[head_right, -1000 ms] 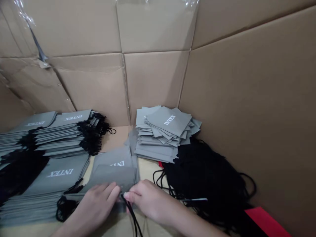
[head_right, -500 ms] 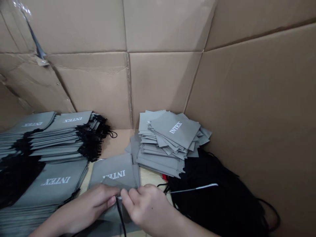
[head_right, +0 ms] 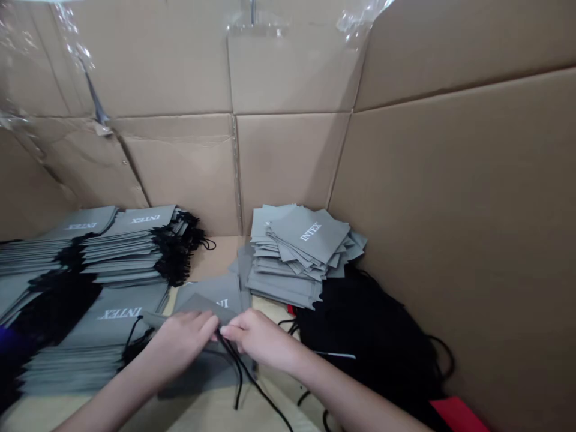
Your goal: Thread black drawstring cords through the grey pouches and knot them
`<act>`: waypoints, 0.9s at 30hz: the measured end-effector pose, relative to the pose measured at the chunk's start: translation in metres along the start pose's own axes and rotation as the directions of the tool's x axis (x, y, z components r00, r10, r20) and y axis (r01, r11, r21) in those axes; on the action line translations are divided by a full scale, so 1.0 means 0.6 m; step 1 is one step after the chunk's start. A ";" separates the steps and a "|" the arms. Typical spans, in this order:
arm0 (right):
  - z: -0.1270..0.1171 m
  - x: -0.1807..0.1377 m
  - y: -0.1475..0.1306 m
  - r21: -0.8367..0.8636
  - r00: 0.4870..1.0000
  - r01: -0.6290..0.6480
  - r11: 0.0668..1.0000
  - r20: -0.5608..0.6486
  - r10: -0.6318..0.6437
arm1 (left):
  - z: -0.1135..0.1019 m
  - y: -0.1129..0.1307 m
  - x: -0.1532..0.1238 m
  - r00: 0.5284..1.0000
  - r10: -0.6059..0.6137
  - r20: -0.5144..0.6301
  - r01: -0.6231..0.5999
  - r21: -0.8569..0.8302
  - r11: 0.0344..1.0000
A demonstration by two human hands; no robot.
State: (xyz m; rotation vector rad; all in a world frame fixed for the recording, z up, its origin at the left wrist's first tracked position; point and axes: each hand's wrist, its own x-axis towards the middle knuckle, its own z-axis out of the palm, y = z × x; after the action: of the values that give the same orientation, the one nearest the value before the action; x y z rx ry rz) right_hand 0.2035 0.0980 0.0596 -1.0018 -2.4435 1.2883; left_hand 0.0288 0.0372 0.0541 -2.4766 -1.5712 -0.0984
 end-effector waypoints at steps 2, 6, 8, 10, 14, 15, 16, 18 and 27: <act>0.008 -0.020 -0.015 -0.140 0.992 0.058 0.989 -0.104 -0.072 | -0.001 -0.001 -0.016 0.993 -0.105 -0.046 0.092 -0.217 0.972; 0.026 -0.063 -0.041 -0.405 0.947 0.044 0.913 -0.273 -0.167 | 0.006 0.006 -0.049 0.932 -0.330 -0.151 0.230 -0.457 0.859; 0.035 -0.079 -0.048 -0.419 0.945 0.019 0.908 -0.290 -0.153 | 0.008 0.014 -0.062 0.915 -0.347 -0.207 0.211 -0.486 0.848; 0.044 -0.090 -0.052 -0.406 0.941 0.023 0.914 -0.300 -0.158 | 0.008 0.022 -0.071 0.903 -0.336 -0.266 0.166 -0.505 0.847; 0.055 -0.097 -0.048 -0.331 0.928 0.088 0.940 -0.317 -0.198 | 0.007 0.035 -0.081 0.880 -0.306 -0.363 0.087 -0.511 0.855; 0.057 -0.096 -0.046 -0.316 0.925 0.099 0.944 -0.320 -0.204 | 0.009 0.039 -0.083 0.882 -0.292 -0.370 0.075 -0.501 0.862; 0.058 -0.094 -0.043 -0.305 0.924 0.104 0.946 -0.323 -0.206 | 0.011 0.042 -0.085 0.887 -0.280 -0.367 0.072 -0.489 0.869; 0.062 -0.089 -0.038 -0.292 0.925 0.103 0.951 -0.324 -0.200 | 0.017 0.047 -0.087 0.904 -0.263 -0.337 0.082 -0.468 0.880; 0.057 -0.044 -0.029 -0.556 0.918 0.074 0.828 -0.286 -0.274 | 0.031 -0.009 -0.053 0.892 -0.132 -0.433 -0.074 -0.428 0.901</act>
State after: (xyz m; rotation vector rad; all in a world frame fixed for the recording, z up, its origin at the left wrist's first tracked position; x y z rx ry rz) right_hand 0.1990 0.0518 0.0560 -0.9795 -2.5617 0.3072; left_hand 0.0091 0.0153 0.0318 -2.4650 -1.4932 -1.0659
